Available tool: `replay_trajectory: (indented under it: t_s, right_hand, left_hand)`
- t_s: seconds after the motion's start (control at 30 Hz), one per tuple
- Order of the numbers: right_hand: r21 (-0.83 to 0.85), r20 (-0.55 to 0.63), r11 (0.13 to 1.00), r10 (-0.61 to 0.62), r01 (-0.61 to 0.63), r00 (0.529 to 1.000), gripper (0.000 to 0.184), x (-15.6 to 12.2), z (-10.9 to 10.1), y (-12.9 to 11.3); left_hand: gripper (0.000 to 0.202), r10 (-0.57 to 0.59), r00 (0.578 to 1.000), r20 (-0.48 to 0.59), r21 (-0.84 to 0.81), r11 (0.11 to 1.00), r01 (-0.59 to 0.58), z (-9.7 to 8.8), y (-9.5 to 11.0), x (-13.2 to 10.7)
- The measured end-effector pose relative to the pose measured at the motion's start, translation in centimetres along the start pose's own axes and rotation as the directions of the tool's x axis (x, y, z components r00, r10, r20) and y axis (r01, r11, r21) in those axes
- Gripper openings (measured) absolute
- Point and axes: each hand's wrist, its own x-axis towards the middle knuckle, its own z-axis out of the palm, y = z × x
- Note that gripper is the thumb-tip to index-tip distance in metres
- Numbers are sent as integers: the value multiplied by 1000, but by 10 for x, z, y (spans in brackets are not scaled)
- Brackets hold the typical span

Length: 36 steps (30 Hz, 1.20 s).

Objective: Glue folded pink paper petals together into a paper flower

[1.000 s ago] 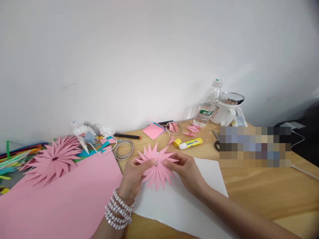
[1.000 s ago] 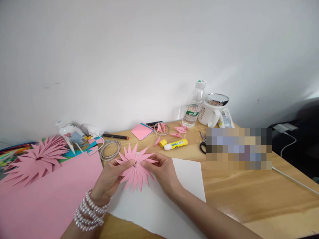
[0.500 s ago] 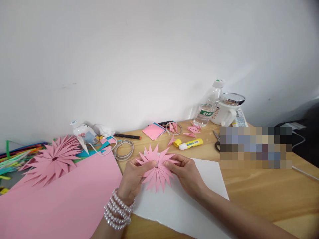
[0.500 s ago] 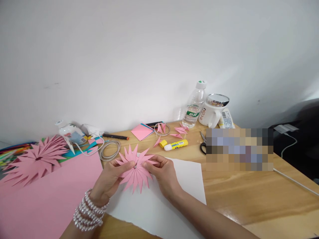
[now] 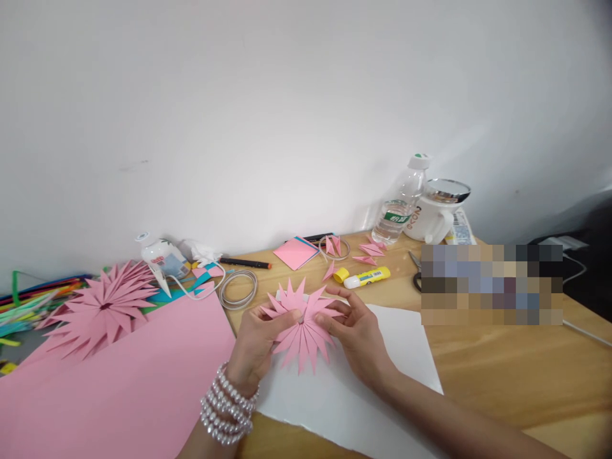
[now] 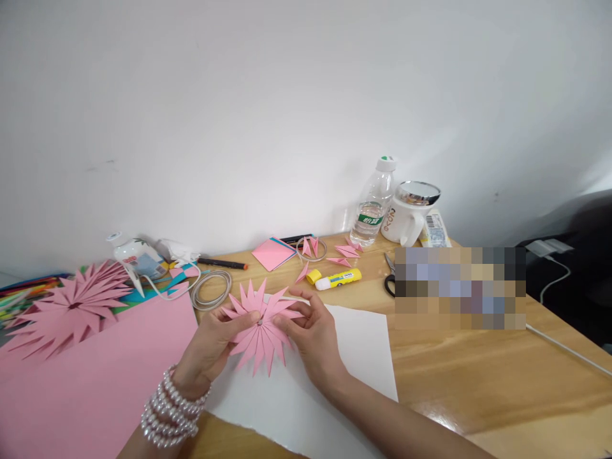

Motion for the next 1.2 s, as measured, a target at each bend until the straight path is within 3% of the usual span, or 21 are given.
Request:
replay_trajectory:
  t_s: [0.1,0.23,0.57,0.83,1.03,1.2]
  right_hand:
    - [-51,22,994,-100,101,995,54,-1,0,1]
    - [-178,28,972,-151,154,988,37,-2,-1,2]
    - [-214,-29,956,-210,199,977,34,-6,2,2]
    - [-204,-51,966,-172,159,984,43,-6,2,2]
    - [-206,-42,953,-236,222,971,40,-7,2,5]
    - [-220,30,945,-240,240,970,51,-4,0,4]
  left_hand:
    - [23,-11,1000,-24,-6,1000,11,0,0,0]
    - [22,-10,1000,-15,-20,1000,9,2,2,-1]
    - [22,-20,1000,-19,-9,1000,20,1,1,-1]
    - [22,-4,1000,-9,0,1000,4,3,2,-1]
    - [22,3,1000,-16,11,1000,-3,2,1,-2]
    - [21,21,999,-37,27,999,-20,2,1,-3]
